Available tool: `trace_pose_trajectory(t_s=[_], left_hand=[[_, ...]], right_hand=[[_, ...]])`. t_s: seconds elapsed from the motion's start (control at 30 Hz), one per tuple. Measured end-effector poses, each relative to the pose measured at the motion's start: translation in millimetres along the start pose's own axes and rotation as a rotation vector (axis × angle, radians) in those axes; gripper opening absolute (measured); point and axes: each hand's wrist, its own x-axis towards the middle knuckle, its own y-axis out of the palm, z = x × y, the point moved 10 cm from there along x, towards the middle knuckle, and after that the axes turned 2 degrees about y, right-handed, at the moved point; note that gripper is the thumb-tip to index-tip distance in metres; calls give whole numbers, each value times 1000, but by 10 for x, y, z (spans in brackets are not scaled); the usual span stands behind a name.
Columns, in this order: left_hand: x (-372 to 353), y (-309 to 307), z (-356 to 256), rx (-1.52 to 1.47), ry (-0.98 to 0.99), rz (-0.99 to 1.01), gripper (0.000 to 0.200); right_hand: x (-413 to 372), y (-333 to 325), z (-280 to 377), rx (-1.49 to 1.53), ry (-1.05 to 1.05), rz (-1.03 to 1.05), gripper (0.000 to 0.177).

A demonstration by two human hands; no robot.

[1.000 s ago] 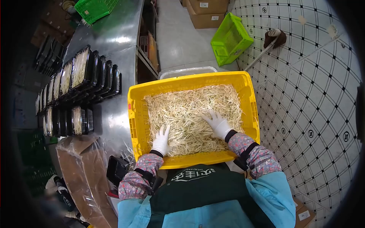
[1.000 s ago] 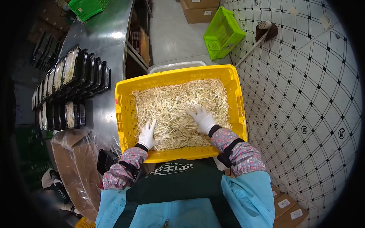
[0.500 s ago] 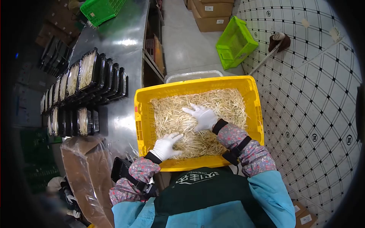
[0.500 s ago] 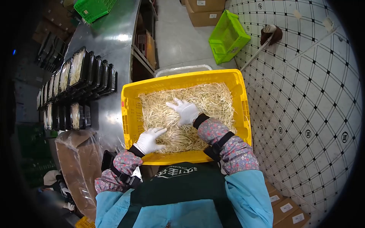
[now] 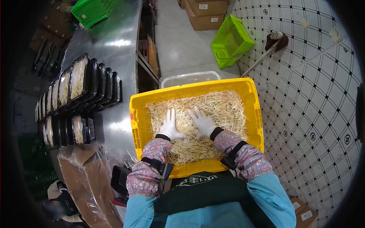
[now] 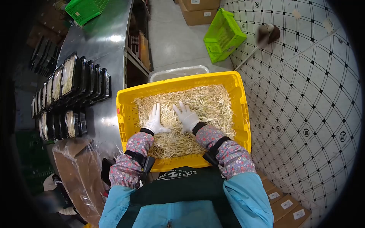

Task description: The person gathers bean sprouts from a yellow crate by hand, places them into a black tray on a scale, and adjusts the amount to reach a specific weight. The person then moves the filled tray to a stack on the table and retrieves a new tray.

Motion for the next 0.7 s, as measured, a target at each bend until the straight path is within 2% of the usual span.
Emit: trace_pose_trajectory(t_s=[0.03,0.07,0.1,0.13,0.17,0.2,0.23,0.3,0.33,0.4,0.43,0.47,0.5,0.53,0.6,0.63,0.67,0.7], left_hand=[[43,25,11,-38,-54,10,144],[83,45,39,-74,-108,18,138],[115,69,103,-106,-162,27,131],[132,40,122,-36,-71,-79,93],[61,39,194,-94,-5,-171,59],[-3,25,242,-77,-15,-160,52],[-72,14,294,-62,-26,-146,46],[-264,-102,340,-165,78,-228,45],[-240,7,442,-104,101,-133,63],[-285,-118,321,-31,166,-298,79],[-309,-183,210,6,200,-380,87],[-244,-105,197,-2,155,-330,103],[-167,16,269,-29,74,-214,100],[-101,120,348,-57,-9,-102,97],[-51,293,511,-70,-158,139,91],[-70,231,477,-64,-89,111,92],[-144,193,452,-57,-20,85,92],[-278,177,433,-51,47,59,93]], right_hand=[[80,29,-65,59,28,34,138],[132,22,-116,96,31,30,107],[172,49,-150,119,17,39,94],[209,97,-233,139,4,47,81],[230,134,-338,157,-9,54,70],[177,24,-433,164,-52,-87,48],[108,-140,-498,164,-52,-90,50],[74,-260,-750,188,59,-13,59],[49,-342,-756,128,47,-114,63],[-30,-526,-739,4,26,-325,71],[20,-446,-739,27,49,-255,75],[103,-335,-712,50,72,-184,78],[181,-203,-720,73,94,-113,82],[258,-196,-748,29,94,-150,74],[285,-237,-941,180,180,-67,66],[267,-322,-988,257,224,-24,63],[245,-466,-997,254,202,-100,53],[256,-544,-950,271,174,-65,76]])
